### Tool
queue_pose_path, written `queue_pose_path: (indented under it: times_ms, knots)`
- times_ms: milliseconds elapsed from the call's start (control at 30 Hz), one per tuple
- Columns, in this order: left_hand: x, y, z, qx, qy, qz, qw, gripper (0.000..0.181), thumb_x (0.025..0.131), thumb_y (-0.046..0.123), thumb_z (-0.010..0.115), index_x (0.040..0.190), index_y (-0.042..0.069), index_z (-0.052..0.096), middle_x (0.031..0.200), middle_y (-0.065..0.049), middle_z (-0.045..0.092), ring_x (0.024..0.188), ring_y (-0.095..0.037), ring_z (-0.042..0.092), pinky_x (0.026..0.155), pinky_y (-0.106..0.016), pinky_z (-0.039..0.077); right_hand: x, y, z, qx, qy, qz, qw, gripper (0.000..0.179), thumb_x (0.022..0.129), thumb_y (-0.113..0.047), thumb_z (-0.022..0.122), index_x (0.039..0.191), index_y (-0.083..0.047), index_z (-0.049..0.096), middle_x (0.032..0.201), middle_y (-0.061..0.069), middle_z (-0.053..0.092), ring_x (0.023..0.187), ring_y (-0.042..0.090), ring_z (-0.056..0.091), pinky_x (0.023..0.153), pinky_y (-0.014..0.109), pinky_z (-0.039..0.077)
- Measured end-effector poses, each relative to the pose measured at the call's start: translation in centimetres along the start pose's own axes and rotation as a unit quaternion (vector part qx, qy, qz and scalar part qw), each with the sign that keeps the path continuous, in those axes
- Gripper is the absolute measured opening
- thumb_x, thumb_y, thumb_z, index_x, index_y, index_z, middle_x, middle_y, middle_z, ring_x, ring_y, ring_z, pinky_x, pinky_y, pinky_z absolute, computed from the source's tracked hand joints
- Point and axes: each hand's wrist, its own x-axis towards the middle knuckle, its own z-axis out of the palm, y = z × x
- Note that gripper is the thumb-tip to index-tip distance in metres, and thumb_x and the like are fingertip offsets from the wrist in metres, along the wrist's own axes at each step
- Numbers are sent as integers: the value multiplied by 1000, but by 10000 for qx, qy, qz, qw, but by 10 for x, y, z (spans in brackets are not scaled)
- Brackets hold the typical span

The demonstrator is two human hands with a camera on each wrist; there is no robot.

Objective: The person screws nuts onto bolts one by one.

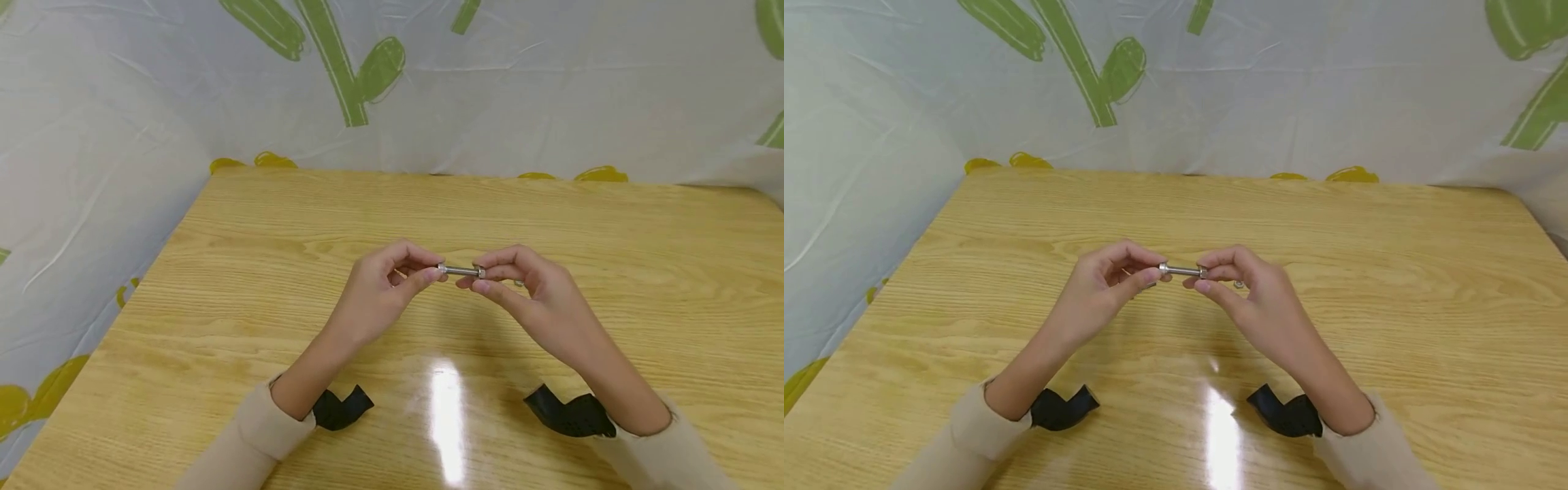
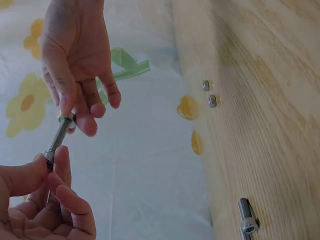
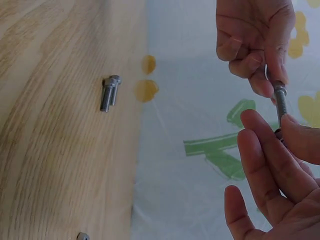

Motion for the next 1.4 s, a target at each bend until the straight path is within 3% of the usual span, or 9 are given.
queue_pose_path:
  times_ms: [133, 467, 733, 1033, 1100, 1233, 1333, 1400]
  knots:
    - [-2, 0, 3, 54, -8, 135, 9999, 14, 89, 16, 62, 102, 12, 67, 93, 1, 69, 75, -9, 61, 64, -27, 51, -2, 1, -1, -97, 65, -61, 9999, 19, 93, -15, 57, 111, -8, 57, 100, -1, 72, 95, 1, 64, 80, 14, 49]
    - [1, -6, 5, 505, 352, 529, 9967, 16, 88, 21, 64, 101, 13, 69, 83, 4, 68, 68, -8, 54, 64, -23, 47, -3, 2, 1, -350, 213, -54, 9991, 17, 93, -19, 57, 109, -15, 60, 96, -4, 72, 92, 1, 65, 80, 13, 46]
    - [2, -7, 5, 468, 277, 668, 9963, 16, 88, 19, 64, 102, 11, 68, 87, 2, 70, 67, -8, 54, 63, -22, 47, -1, 1, 2, -424, 153, 224, 9987, 21, 99, -29, 44, 98, -16, 60, 87, -6, 70, 89, 5, 60, 77, 25, 44]
    - [0, -6, 7, 364, 130, 752, 9964, 15, 89, 18, 63, 101, 9, 67, 87, 0, 69, 69, -8, 56, 64, -23, 48, 0, 1, 5, -427, 227, 516, 9975, 40, 101, -35, 36, 82, -13, 62, 76, -2, 68, 73, 15, 56, 57, 30, 33]
    - [0, -6, 7, 362, 119, 702, 9968, 15, 89, 18, 63, 102, 10, 67, 87, 0, 69, 69, -8, 55, 64, -24, 48, 0, 2, 4, -542, 242, 509, 9969, 37, 101, -35, 36, 86, -14, 62, 77, -3, 68, 73, 13, 55, 58, 28, 35]
    - [0, -6, 7, 322, 147, 569, 9978, 16, 89, 19, 63, 103, 11, 67, 87, 2, 69, 71, -9, 55, 64, -24, 48, -1, 2, -2, -678, 166, 217, 9973, 19, 98, -28, 48, 110, -18, 56, 88, -4, 68, 83, 6, 59, 67, 26, 43]
    - [0, -6, 7, 261, 180, 486, 9983, 16, 89, 20, 63, 103, 12, 67, 87, 3, 69, 72, -8, 56, 65, -25, 49, -2, 2, -5, -632, 68, 14, 9980, 32, 92, -23, 59, 123, -18, 48, 97, -5, 69, 90, 2, 60, 73, 24, 45]
    - [0, -6, 6, 222, 180, 443, 9986, 16, 90, 20, 63, 103, 12, 67, 88, 4, 69, 73, -8, 56, 66, -27, 49, -3, 2, -6, -544, 37, -79, 9985, 37, 90, -19, 63, 123, -17, 47, 100, -5, 69, 94, 1, 60, 76, 21, 44]
